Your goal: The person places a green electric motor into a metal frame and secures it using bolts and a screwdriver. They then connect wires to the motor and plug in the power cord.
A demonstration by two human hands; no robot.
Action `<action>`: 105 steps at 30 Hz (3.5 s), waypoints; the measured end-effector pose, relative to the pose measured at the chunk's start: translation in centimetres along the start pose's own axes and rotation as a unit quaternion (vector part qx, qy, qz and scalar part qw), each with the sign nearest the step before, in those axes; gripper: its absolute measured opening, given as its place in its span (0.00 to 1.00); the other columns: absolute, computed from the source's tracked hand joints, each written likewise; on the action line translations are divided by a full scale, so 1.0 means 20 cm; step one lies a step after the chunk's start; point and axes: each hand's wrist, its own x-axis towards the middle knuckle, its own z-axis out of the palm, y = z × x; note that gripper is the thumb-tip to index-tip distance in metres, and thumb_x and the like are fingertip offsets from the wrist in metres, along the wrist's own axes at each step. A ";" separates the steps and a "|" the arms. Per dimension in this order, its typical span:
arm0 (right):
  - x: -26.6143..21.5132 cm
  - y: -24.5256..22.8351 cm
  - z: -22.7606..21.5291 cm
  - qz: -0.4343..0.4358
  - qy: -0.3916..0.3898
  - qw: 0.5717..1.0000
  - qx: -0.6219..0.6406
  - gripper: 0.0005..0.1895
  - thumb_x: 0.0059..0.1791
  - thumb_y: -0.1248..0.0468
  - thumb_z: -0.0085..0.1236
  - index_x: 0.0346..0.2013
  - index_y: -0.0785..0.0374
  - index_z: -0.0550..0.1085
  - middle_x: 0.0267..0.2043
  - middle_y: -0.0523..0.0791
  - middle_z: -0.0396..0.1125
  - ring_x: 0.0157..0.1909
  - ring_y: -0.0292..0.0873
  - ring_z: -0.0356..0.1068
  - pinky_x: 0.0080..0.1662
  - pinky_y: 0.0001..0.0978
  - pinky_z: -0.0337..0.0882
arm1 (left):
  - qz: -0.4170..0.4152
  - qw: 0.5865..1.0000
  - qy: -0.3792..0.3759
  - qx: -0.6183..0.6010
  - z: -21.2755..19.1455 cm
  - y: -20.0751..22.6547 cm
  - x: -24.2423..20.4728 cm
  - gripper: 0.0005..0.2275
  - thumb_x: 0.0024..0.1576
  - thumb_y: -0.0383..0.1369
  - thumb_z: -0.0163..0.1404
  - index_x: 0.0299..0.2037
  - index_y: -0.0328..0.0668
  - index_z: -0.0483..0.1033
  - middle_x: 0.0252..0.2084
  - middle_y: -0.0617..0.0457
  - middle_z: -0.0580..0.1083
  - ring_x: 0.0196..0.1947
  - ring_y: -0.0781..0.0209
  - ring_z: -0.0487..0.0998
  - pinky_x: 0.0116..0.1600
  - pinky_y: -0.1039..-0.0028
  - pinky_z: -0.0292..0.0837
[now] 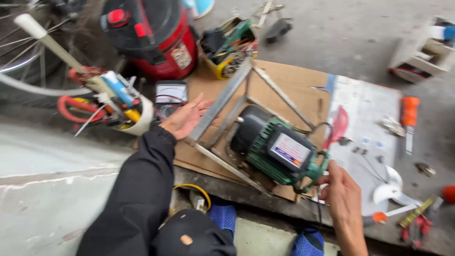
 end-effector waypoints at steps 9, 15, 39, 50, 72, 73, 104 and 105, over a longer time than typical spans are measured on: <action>0.37 0.36 -0.02 0.011 -0.033 0.992 0.119 0.30 0.73 0.40 0.36 0.58 0.65 0.70 0.37 0.45 0.68 0.31 0.37 0.67 0.32 0.28 0.64 | 0.207 0.969 0.043 -0.129 0.13 -0.19 -0.36 0.26 0.70 0.51 0.49 0.61 0.32 0.78 0.60 0.37 0.81 0.60 0.51 0.82 0.68 0.66 0.75; 0.17 0.28 0.02 -0.024 0.001 0.997 0.078 0.27 0.67 0.45 0.36 0.54 0.64 0.74 0.34 0.41 0.69 0.28 0.33 0.66 0.31 0.24 0.63 | 0.200 0.941 0.256 -0.100 0.25 -0.35 -0.51 0.23 0.65 0.50 0.52 0.61 0.42 0.82 0.58 0.48 0.80 0.53 0.63 0.77 0.58 0.74 0.68; -0.20 0.32 -0.12 -0.135 -0.020 0.986 0.094 0.28 0.65 0.46 0.35 0.56 0.64 0.75 0.45 0.45 0.74 0.38 0.36 0.73 0.40 0.29 0.71 | 0.352 0.896 -0.147 -0.225 1.08 -0.43 -1.24 0.18 0.77 0.39 0.46 0.67 0.32 0.74 0.65 0.39 0.77 0.64 0.50 0.81 0.76 0.60 0.76; -0.02 0.48 -0.15 -0.106 -0.018 0.985 0.134 0.26 0.66 0.45 0.44 0.55 0.65 0.76 0.42 0.44 0.75 0.35 0.36 0.73 0.36 0.28 0.71 | 0.463 0.580 0.438 0.507 0.60 -0.92 -1.00 0.09 0.66 0.34 0.53 0.53 0.46 0.80 0.46 0.51 0.81 0.38 0.52 0.80 0.46 0.64 0.76; 0.24 0.51 -0.01 -0.015 0.059 0.986 0.155 0.32 0.61 0.41 0.49 0.48 0.72 0.80 0.35 0.54 0.76 0.29 0.48 0.80 0.31 0.34 0.81 | 0.242 0.836 0.414 -0.267 0.61 -1.22 -0.26 0.18 0.66 0.55 0.47 0.49 0.52 0.75 0.44 0.53 0.79 0.42 0.61 0.83 0.57 0.66 0.86; 0.27 0.50 -0.01 -0.003 0.054 0.985 0.163 0.32 0.60 0.41 0.51 0.48 0.71 0.80 0.34 0.54 0.76 0.30 0.47 0.80 0.33 0.35 0.82 | 0.237 0.840 0.411 -0.265 0.58 -1.24 -0.18 0.21 0.68 0.53 0.47 0.57 0.46 0.76 0.52 0.47 0.76 0.51 0.56 0.81 0.63 0.62 0.81; 0.16 0.03 0.16 0.063 -0.102 0.962 0.245 0.41 0.59 0.32 0.40 0.62 0.68 0.73 0.57 0.48 0.72 0.54 0.43 0.72 0.56 0.35 0.69 | 0.164 0.860 0.383 -0.293 0.83 -0.92 -0.01 0.31 0.65 0.54 0.45 0.68 0.38 0.79 0.67 0.49 0.80 0.62 0.57 0.79 0.62 0.72 0.71; 0.11 -0.01 0.19 0.062 -0.104 0.963 0.241 0.41 0.59 0.32 0.40 0.62 0.68 0.73 0.57 0.48 0.72 0.54 0.43 0.72 0.56 0.35 0.69 | 0.166 0.858 0.384 -0.297 0.79 -0.96 -0.02 0.31 0.65 0.54 0.45 0.68 0.38 0.79 0.67 0.49 0.80 0.62 0.57 0.79 0.62 0.72 0.71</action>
